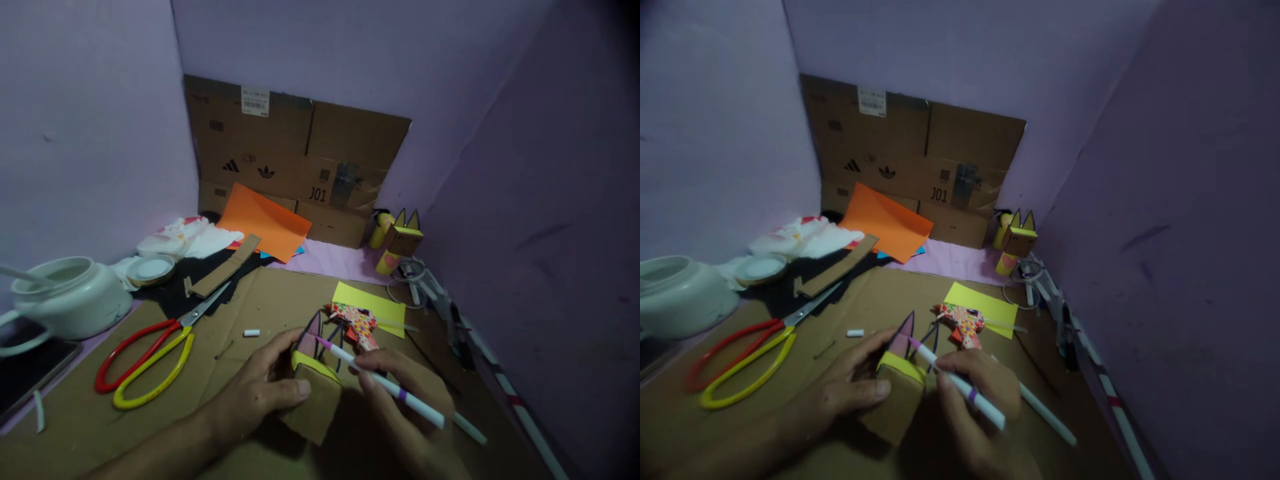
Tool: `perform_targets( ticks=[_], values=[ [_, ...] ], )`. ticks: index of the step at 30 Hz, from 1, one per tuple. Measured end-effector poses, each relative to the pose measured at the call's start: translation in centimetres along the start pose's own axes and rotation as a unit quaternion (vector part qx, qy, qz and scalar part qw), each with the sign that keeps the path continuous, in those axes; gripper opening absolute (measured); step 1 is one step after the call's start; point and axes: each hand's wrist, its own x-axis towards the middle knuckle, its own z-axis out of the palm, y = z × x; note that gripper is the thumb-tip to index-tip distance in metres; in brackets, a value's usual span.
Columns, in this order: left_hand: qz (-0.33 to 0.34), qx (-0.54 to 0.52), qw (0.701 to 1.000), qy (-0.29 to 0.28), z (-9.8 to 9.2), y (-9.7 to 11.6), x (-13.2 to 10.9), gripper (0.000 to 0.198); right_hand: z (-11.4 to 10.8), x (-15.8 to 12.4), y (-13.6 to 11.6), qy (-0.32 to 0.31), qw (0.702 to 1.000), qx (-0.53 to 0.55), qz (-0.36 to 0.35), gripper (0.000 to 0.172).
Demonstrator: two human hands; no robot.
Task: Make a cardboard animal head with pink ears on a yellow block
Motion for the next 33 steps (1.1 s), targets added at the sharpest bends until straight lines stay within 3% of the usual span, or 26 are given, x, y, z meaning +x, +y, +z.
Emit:
perform_targets(
  ticks=[7,13,18,23,28,33],
  values=[
    [0.006,-0.004,1.000,-0.010,-0.1,-0.2,0.0,0.067,-0.1,-1.0,1.1,0.046,0.998,-0.036,0.032,0.011],
    [-0.001,-0.004,1.000,-0.006,0.0,0.1,0.0,0.063,0.0,-0.9,1.0,0.014,0.999,-0.029,0.031,0.006],
    [0.002,-0.005,1.000,-0.007,0.1,0.1,0.0,0.062,0.0,-0.9,1.0,0.049,0.998,-0.023,0.036,0.011],
    [0.001,0.001,1.000,0.006,0.0,0.0,-0.1,0.063,-0.1,-0.7,0.6,0.017,0.999,-0.007,0.039,0.007],
    [0.003,0.001,1.000,-0.004,0.0,0.1,-0.1,0.062,0.1,-0.6,0.4,0.050,0.998,-0.003,0.044,0.011],
    [-0.011,0.007,1.000,0.001,0.1,0.3,-0.1,0.069,0.1,-0.2,-0.2,0.019,0.999,0.001,0.027,0.008]
  ],
)
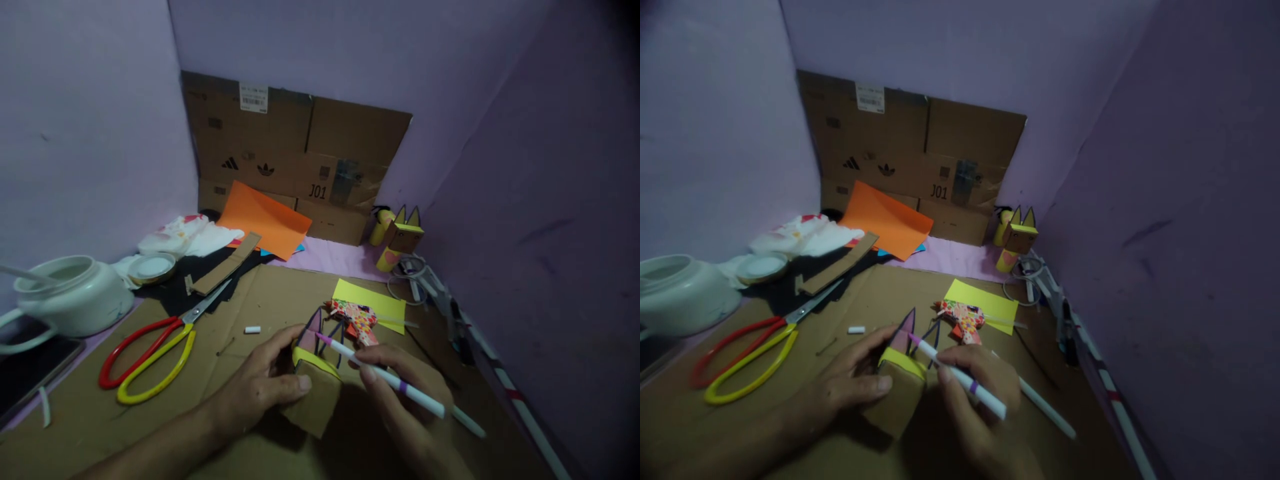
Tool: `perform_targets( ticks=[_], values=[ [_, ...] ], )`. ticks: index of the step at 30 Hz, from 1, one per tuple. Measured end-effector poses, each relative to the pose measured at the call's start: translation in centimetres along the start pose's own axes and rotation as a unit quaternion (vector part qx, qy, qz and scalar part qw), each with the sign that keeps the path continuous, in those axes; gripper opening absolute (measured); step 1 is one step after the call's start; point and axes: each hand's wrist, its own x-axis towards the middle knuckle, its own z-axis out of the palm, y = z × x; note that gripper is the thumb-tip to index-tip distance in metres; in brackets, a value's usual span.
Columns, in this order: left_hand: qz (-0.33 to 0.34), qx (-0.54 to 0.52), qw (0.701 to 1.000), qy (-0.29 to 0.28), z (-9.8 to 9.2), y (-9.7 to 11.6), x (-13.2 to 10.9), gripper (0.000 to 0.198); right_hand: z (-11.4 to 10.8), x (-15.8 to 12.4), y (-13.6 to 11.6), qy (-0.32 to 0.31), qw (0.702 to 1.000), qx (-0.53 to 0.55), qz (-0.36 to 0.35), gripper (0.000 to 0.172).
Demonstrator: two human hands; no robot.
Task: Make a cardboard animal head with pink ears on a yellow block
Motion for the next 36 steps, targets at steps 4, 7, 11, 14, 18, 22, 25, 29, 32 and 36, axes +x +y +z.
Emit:
perform_targets(
  ticks=[4,7,11,14,18,22,25,29,32,36],
  values=[
    [0.002,0.002,1.000,0.001,-0.03,0.02,0.10,0.065,-0.02,0.03,-0.05,0.009,1.000,-0.005,0.010,0.008],
    [0.005,-0.001,1.000,0.006,-0.09,-0.07,0.16,0.062,0.03,-0.11,0.06,-0.003,1.000,0.005,0.025,0.009],
    [0.004,0.011,1.000,0.011,-0.04,-0.07,0.09,0.064,0.06,-0.19,0.14,0.008,0.998,0.020,0.057,0.008],
    [0.006,0.010,1.000,0.012,0.07,0.02,0.02,0.064,0.08,-0.16,-0.03,0.001,0.999,0.030,0.045,0.008],
    [-0.005,0.008,1.000,0.009,0.09,0.04,0.01,0.066,0.15,-0.31,-0.23,0.004,0.995,0.061,0.077,0.010],
    [-0.001,0.008,1.000,0.013,0.01,0.02,0.04,0.067,0.18,-0.36,-0.07,0.010,0.993,0.064,0.099,0.008],
    [-0.006,0.005,1.000,0.013,-0.01,0.04,0.04,0.066,0.17,-0.25,-0.18,-0.004,0.996,0.053,0.078,0.010],
    [-0.005,0.008,1.000,0.014,-0.03,-0.01,0.09,0.067,0.22,-0.38,-0.30,0.000,0.994,0.059,0.097,0.013],
    [0.006,0.010,1.000,0.012,-0.02,-0.12,0.13,0.065,0.22,-0.54,0.09,0.016,0.994,0.055,0.092,0.010],
    [0.019,0.005,1.000,0.012,0.12,-0.14,0.03,0.061,0.19,-0.51,0.25,-0.010,0.995,0.063,0.078,0.009]
  ],
)
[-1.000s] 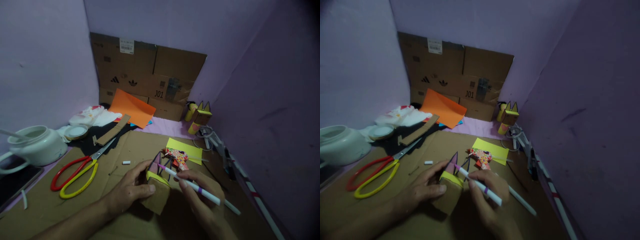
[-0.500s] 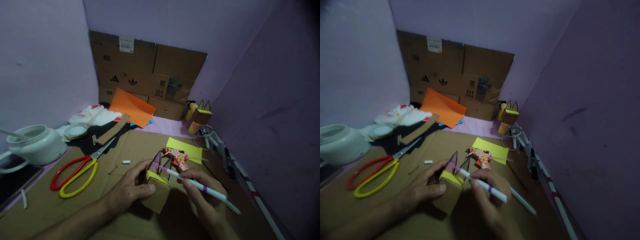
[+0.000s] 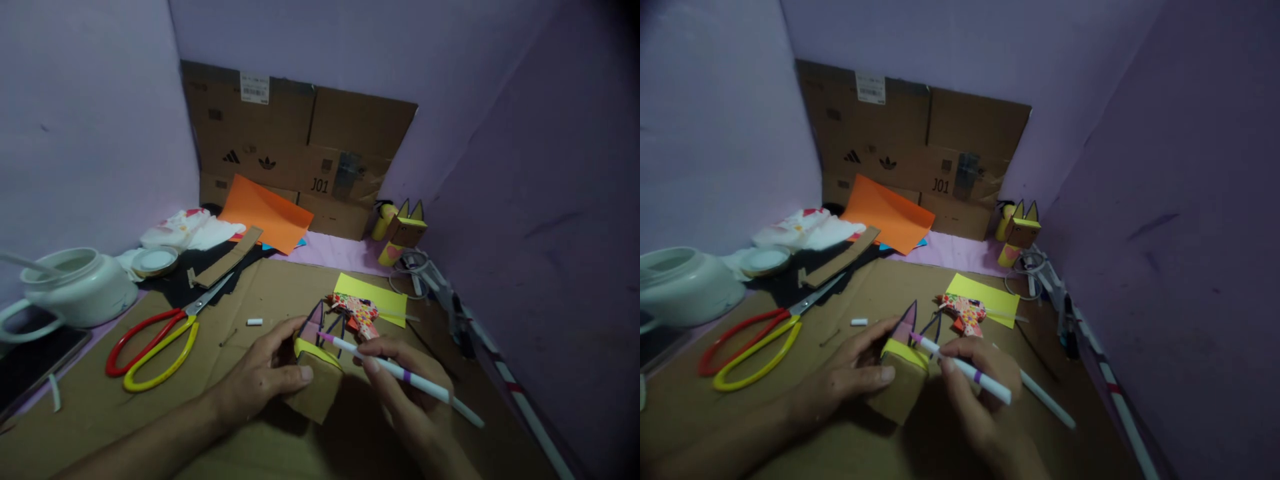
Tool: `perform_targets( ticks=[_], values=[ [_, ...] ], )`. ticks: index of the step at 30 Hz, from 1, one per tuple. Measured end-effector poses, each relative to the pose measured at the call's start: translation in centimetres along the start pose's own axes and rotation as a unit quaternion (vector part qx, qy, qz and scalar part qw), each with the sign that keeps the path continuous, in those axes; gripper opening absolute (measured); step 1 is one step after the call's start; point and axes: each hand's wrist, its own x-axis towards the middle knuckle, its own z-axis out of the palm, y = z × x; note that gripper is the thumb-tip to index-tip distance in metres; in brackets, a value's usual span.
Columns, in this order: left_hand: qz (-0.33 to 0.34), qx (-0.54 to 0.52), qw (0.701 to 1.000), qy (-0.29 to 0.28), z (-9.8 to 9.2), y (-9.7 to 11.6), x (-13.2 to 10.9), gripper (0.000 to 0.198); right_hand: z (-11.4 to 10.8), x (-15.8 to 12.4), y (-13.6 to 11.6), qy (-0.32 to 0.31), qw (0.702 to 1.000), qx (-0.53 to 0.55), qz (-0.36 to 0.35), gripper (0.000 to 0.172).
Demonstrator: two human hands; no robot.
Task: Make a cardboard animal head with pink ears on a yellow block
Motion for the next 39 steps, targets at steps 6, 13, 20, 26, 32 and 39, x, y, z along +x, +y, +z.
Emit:
perform_targets(
  ticks=[6,13,20,26,32,39],
  values=[
    [-0.005,0.006,1.000,-0.003,0.09,0.30,-0.12,0.061,0.26,-0.25,-0.87,0.029,0.998,0.006,0.055,0.010],
    [0.009,0.006,1.000,-0.004,-0.19,0.12,0.25,0.061,0.09,-0.15,-0.31,-0.018,0.999,0.015,0.041,0.011],
    [0.004,0.027,1.000,-0.008,-0.18,0.03,-0.06,0.063,0.50,-0.35,-0.44,0.044,0.996,0.029,0.075,0.010],
    [0.004,0.031,0.999,-0.011,-0.08,0.19,-0.03,0.064,0.42,-0.26,-0.44,0.017,0.998,0.024,0.054,0.014],
    [0.003,0.030,1.000,-0.008,-0.13,0.12,-0.03,0.060,0.24,-0.12,-0.24,0.007,0.999,0.021,0.045,0.013],
    [0.010,0.029,0.999,-0.013,-0.16,0.12,-0.04,0.061,0.40,-0.32,-0.77,0.022,0.996,0.036,0.080,0.010]
  ],
)
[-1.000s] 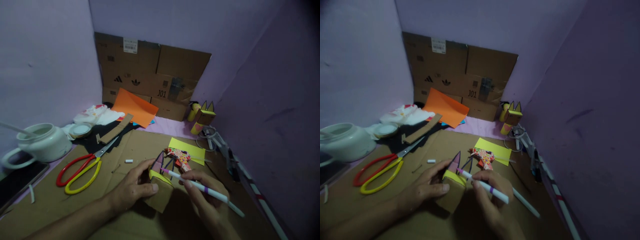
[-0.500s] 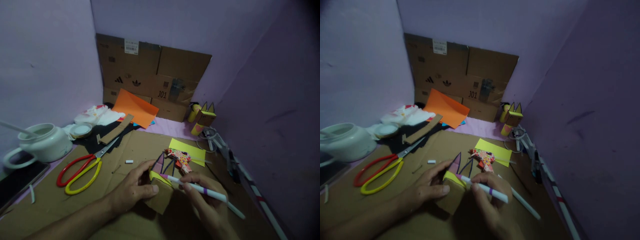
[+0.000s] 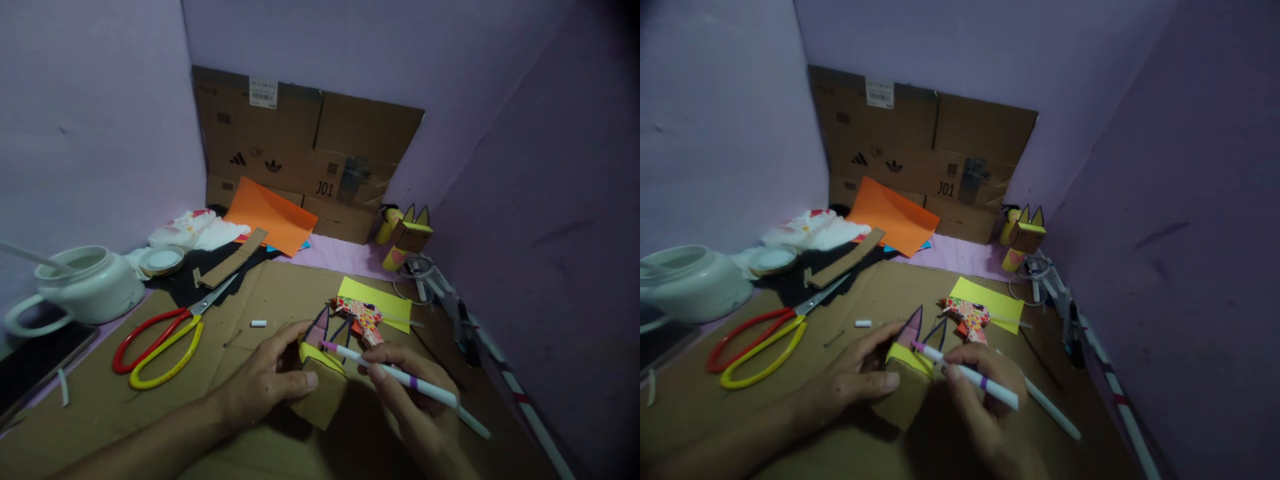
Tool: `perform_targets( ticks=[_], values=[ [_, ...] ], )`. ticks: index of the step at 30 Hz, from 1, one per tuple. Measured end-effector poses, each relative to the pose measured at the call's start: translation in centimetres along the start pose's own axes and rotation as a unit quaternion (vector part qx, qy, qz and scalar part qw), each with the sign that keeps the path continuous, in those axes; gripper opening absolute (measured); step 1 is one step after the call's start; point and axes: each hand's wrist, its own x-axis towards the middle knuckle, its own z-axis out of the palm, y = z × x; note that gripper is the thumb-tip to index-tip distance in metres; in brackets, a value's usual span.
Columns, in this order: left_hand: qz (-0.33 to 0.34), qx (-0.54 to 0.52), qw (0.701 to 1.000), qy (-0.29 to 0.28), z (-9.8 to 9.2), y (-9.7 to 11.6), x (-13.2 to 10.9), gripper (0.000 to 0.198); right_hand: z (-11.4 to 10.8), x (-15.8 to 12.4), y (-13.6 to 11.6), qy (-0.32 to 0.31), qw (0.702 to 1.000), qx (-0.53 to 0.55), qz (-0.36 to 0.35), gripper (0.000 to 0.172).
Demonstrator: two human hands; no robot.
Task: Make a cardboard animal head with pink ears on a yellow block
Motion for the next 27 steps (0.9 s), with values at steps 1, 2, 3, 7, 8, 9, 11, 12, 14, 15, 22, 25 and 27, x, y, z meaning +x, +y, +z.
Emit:
perform_targets(
  ticks=[1,2,3,7,8,9,11,12,14,15,22,25,27],
  values=[
    [0.001,0.003,1.000,0.002,0.0,0.0,0.0,0.061,0.0,0.0,0.0,-0.005,1.000,-0.003,-0.001,0.011],
    [0.000,0.004,1.000,0.004,0.0,-0.1,0.1,0.062,0.0,0.0,0.0,-0.011,1.000,-0.006,-0.004,0.012],
    [-0.003,0.003,1.000,0.002,-0.1,-0.1,0.1,0.062,0.0,0.0,0.0,-0.014,1.000,-0.007,-0.007,0.012],
    [-0.012,-0.009,1.000,-0.005,0.0,-0.2,0.0,0.063,-0.1,0.0,0.1,-0.005,1.000,-0.008,-0.014,0.010],
    [-0.008,-0.007,1.000,-0.002,0.0,-0.2,0.0,0.062,-0.1,0.0,0.1,-0.007,1.000,-0.009,-0.014,0.010],
    [-0.005,-0.003,1.000,0.001,0.0,-0.2,0.0,0.061,-0.1,0.0,0.1,-0.013,1.000,-0.009,-0.014,0.011],
    [-0.001,0.005,1.000,0.000,0.1,0.0,-0.1,0.060,-0.1,0.0,0.1,-0.022,1.000,-0.008,-0.017,0.012],
    [-0.001,0.005,1.000,-0.003,0.1,0.0,-0.1,0.060,-0.1,0.0,0.2,-0.025,0.999,-0.005,-0.020,0.012],
    [-0.003,0.005,1.000,-0.008,0.0,0.0,-0.1,0.061,-0.2,0.1,0.3,-0.029,0.999,-0.002,-0.024,0.013],
    [-0.004,0.007,1.000,-0.007,0.0,0.0,-0.1,0.062,-0.2,0.1,0.4,-0.032,0.999,-0.005,-0.027,0.013],
    [0.000,0.017,1.000,-0.007,-0.1,-0.3,0.0,0.064,-0.5,0.3,1.0,-0.019,0.995,-0.041,-0.091,0.008],
    [0.000,0.023,1.000,0.001,0.0,-0.4,-0.1,0.062,-0.6,0.4,1.1,-0.015,0.989,-0.060,-0.134,0.010],
    [0.003,0.025,1.000,0.003,0.0,-0.4,-0.1,0.063,-0.6,0.4,0.9,-0.033,0.986,-0.069,-0.150,0.009]
  ],
)
